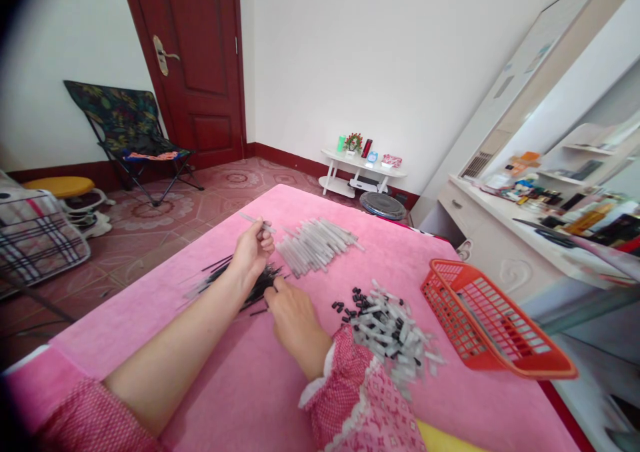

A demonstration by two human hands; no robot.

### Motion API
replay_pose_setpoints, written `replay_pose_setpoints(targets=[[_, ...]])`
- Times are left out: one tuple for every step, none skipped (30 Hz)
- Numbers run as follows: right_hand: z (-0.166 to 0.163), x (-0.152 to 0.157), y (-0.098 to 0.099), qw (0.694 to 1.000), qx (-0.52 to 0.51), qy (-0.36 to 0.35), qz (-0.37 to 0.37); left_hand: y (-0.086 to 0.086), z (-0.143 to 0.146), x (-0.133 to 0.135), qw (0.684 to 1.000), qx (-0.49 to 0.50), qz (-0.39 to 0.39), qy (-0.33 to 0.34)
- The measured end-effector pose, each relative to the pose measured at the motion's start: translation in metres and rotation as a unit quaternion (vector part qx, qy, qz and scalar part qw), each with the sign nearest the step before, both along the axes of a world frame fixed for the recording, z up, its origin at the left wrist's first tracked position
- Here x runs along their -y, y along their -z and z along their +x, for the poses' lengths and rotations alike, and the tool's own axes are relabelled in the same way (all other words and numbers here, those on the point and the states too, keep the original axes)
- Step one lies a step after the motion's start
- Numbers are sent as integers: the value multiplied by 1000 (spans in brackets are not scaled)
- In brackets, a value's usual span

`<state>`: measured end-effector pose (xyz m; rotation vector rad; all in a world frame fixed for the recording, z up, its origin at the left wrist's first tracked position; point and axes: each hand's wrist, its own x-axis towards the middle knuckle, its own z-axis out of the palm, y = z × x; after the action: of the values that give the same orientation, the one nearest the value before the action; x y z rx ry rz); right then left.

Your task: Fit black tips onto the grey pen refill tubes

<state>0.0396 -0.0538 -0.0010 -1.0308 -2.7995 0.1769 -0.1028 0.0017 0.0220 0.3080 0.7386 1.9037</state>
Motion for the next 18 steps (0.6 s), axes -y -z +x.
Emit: replay_pose_setpoints(targets=[[9,-5,-3,1000,5,9,6,0,-2,-1,1000,6,-2,0],[19,-10,-7,1000,6,30,5,0,-4,-2,1000,12,-3,-2],[30,-17,-10,998,1,63,-1,0,-6,-2,1000,17,-4,-5],[40,-25,-13,995,-18,100,-11,0,-7,-3,1000,23,-4,-8],[50,-33,-16,990,-52,128,-21,0,-6,-3,999,32,-4,-9],[59,-40,-19,983,-102,149,-33,1,-4,-3,999,42,-4,-6],[65,-45,-23,971,-166,161,-55,1,0,-3,998,55,-4,2],[70,-49,-27,952,-242,169,-85,2,5,-3,997,71,-3,16],[72,-51,-31,923,-323,173,-120,4,13,-2,995,88,-3,37],[73,-52,-36,885,-404,173,-154,6,21,-1,992,106,0,65],[72,-50,-41,844,-477,171,-179,8,31,0,987,125,1,98],[70,-48,-45,805,-537,168,-190,10,41,2,980,145,-1,133],[68,-45,-50,775,-581,163,-189,11,50,5,972,165,-3,165],[66,-42,-53,755,-611,158,-178,12,59,7,965,182,-6,188],[64,-40,-56,743,-630,156,-163,13,66,11,960,197,-7,197],[63,-38,-58,737,-640,155,-150,13,73,14,955,211,-11,207],[63,-37,-59,735,-646,154,-139,12,78,17,951,221,-16,216],[63,-36,-60,734,-648,151,-132,11,83,20,947,230,-18,222]])
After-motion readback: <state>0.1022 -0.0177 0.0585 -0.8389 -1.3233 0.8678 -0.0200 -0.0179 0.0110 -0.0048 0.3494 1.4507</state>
